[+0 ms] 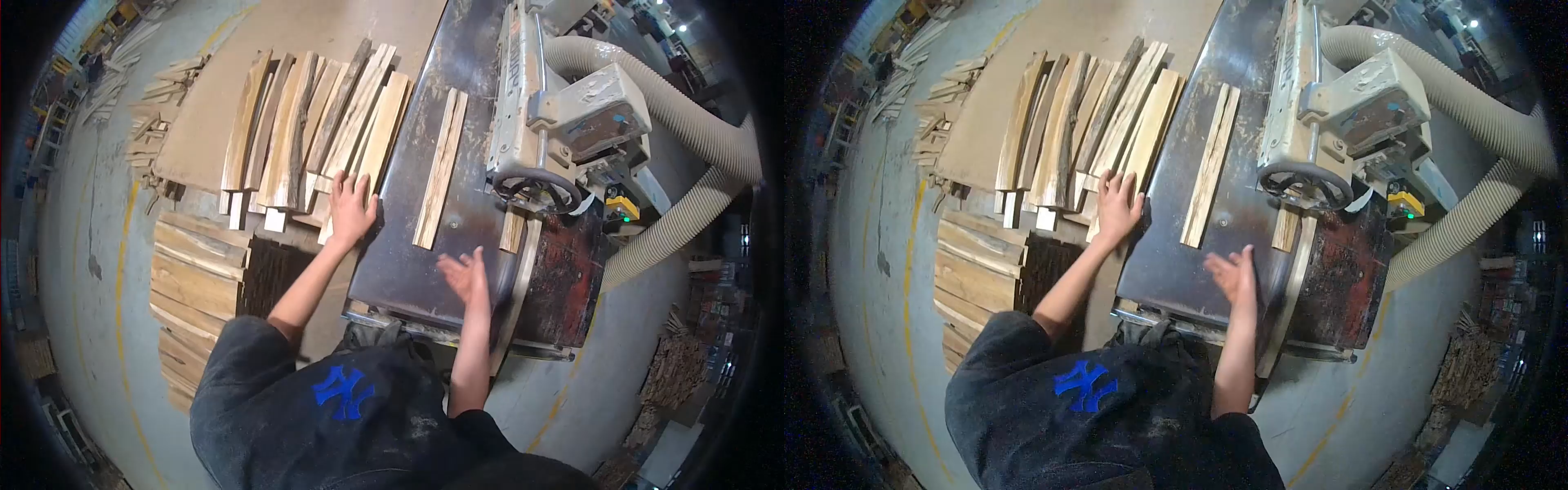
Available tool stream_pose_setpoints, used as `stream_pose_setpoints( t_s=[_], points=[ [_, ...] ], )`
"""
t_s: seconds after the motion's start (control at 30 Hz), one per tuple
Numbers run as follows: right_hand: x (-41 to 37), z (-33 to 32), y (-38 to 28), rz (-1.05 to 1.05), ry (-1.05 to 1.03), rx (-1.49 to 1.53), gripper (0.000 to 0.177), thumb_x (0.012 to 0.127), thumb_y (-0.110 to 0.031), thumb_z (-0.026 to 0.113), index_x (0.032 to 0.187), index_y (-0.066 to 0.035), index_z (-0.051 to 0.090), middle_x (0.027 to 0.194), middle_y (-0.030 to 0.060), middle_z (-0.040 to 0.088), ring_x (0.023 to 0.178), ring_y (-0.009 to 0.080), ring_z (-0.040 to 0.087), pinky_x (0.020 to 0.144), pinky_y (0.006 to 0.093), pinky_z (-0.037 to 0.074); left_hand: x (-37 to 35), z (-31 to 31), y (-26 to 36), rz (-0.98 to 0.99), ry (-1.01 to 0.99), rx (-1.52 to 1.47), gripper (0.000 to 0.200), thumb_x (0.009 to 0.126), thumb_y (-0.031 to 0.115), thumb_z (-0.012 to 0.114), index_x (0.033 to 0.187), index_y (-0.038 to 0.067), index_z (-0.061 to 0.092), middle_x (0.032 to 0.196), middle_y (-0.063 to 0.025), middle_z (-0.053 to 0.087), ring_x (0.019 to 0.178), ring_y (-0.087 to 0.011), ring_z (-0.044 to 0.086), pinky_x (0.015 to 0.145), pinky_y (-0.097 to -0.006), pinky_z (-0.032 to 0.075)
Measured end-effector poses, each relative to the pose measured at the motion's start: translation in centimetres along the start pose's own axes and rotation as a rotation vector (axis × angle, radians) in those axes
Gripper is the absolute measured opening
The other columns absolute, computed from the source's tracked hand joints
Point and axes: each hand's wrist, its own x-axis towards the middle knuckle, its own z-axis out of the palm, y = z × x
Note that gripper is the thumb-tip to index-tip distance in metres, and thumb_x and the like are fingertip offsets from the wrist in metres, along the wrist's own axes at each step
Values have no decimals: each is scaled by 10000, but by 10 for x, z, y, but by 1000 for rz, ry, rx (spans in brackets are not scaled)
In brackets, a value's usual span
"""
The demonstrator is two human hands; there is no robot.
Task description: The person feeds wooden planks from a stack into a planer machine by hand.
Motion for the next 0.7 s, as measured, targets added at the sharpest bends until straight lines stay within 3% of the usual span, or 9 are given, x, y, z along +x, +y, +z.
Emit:
stream_pose_setpoints(
  t_s=[0.03,0.1,0.13,0.23,0.37,0.5,0.57,0.63,0.7],
  points=[
    [-24,31,10,90,14,-8,852,884,-612,485,1458,-82,146,1252,340,476,992,450,598,708,380,551,-1,0,-1,-5,12,-9,466,798,237,660,1228,91,554,1243,-170,508,1322,-384,285,1017,-522,313],
    [-34,61,26,276,-103,203,992,888,-615,467,1452,-182,-225,1464,331,187,1238,515,402,882,500,486,-3,3,-4,-9,25,-47,470,795,248,667,1225,93,559,1237,-155,517,1323,-375,290,1014,-522,316],
    [-17,69,30,279,-37,354,941,876,-613,496,1484,-199,-91,1499,290,43,1319,510,255,966,605,381,-3,4,-5,-15,23,-48,470,790,257,675,1217,94,566,1226,-143,525,1323,-370,296,1012,-521,319],
    [6,120,-19,207,-80,365,970,809,-537,613,1479,-162,20,1459,269,125,1312,508,219,1028,685,223,-2,2,-6,7,66,-73,486,757,243,715,1186,55,586,1182,-155,539,1273,-390,344,1049,-486,323],
    [74,186,-49,-469,-262,892,665,889,-384,585,1370,-79,243,1417,194,281,1124,336,488,925,460,468,-1,-7,1,-44,1,-71,561,662,225,791,1166,93,583,1261,-178,453,1230,-379,364,987,-502,354],
    [44,181,-23,-409,-442,605,445,920,-413,548,1197,-86,429,1323,148,468,1115,277,527,885,409,475,-3,-4,4,-163,-119,-79,642,648,182,799,1224,77,535,1214,-187,471,1144,-317,444,942,-448,407],
    [38,142,12,-348,-454,82,408,927,-450,532,1127,-94,531,1178,110,612,1087,229,569,845,365,474,-2,-10,7,-377,-93,-587,725,681,149,781,1309,51,435,1067,-172,560,951,-241,568,793,-368,491],
    [16,96,52,-315,-284,-328,432,948,-413,520,1173,-45,525,1209,109,602,1057,226,611,851,350,479,-14,-44,17,-567,-201,-1072,569,853,155,573,1354,35,332,828,-120,638,596,-204,596,573,-308,519],
    [-1,44,87,-331,-340,-396,402,963,-344,519,1207,-25,507,1196,114,605,1079,230,606,838,333,489,-30,-85,46,-764,-415,-1690,439,924,278,431,1297,52,375,834,-140,641,600,-222,618,578,-322,541]
  ],
)
